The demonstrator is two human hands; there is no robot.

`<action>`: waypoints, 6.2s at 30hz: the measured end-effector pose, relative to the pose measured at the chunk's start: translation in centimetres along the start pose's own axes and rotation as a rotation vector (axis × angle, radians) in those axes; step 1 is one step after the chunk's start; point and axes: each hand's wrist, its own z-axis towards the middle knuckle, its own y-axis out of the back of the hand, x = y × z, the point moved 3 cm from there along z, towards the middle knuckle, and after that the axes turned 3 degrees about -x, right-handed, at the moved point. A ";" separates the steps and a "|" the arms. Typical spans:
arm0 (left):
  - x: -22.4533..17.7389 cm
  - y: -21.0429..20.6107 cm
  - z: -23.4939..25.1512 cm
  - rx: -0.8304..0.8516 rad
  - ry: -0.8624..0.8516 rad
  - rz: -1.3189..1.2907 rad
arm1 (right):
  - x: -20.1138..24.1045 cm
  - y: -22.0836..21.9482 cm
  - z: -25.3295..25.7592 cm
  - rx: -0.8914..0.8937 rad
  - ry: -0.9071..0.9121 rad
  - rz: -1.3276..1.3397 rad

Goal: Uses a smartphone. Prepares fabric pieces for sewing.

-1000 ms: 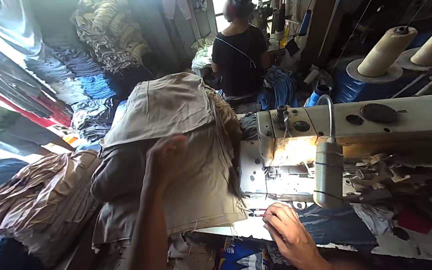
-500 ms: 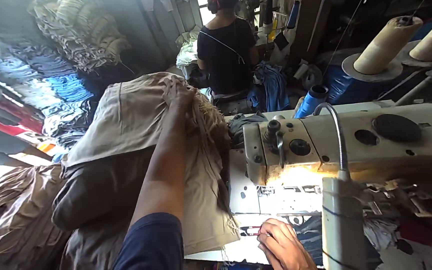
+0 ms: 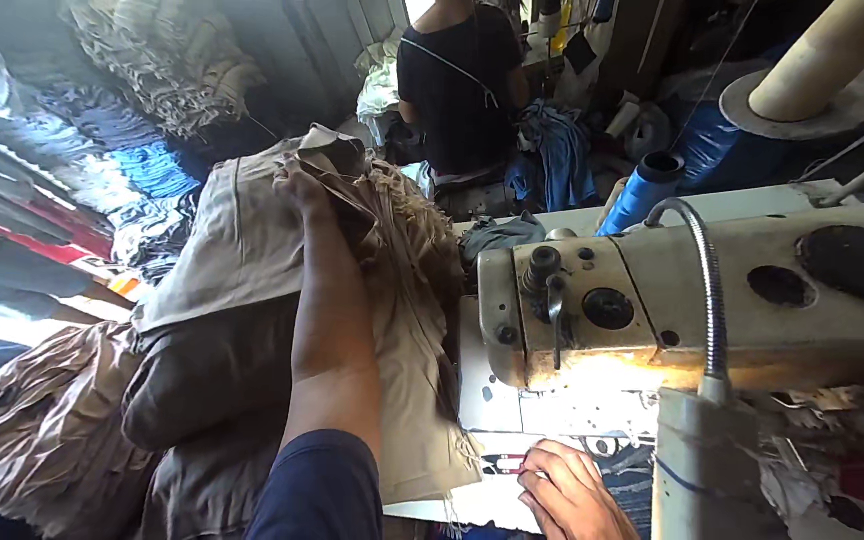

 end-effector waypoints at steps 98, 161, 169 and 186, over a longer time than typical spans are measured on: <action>3.4 38.7 -38.6 0.624 -0.351 0.582 | 1.9 0.5 0.1 -0.046 0.026 -0.211; 3.9 35.2 -47.1 1.026 0.825 -0.455 | 3.2 2.3 3.3 0.470 -0.441 0.651; 4.4 36.4 -48.0 1.068 0.789 -0.411 | 3.3 1.1 4.6 0.635 -0.375 0.335; 4.1 37.0 -47.8 1.236 0.348 0.081 | 7.0 -2.3 6.6 0.745 -0.256 0.185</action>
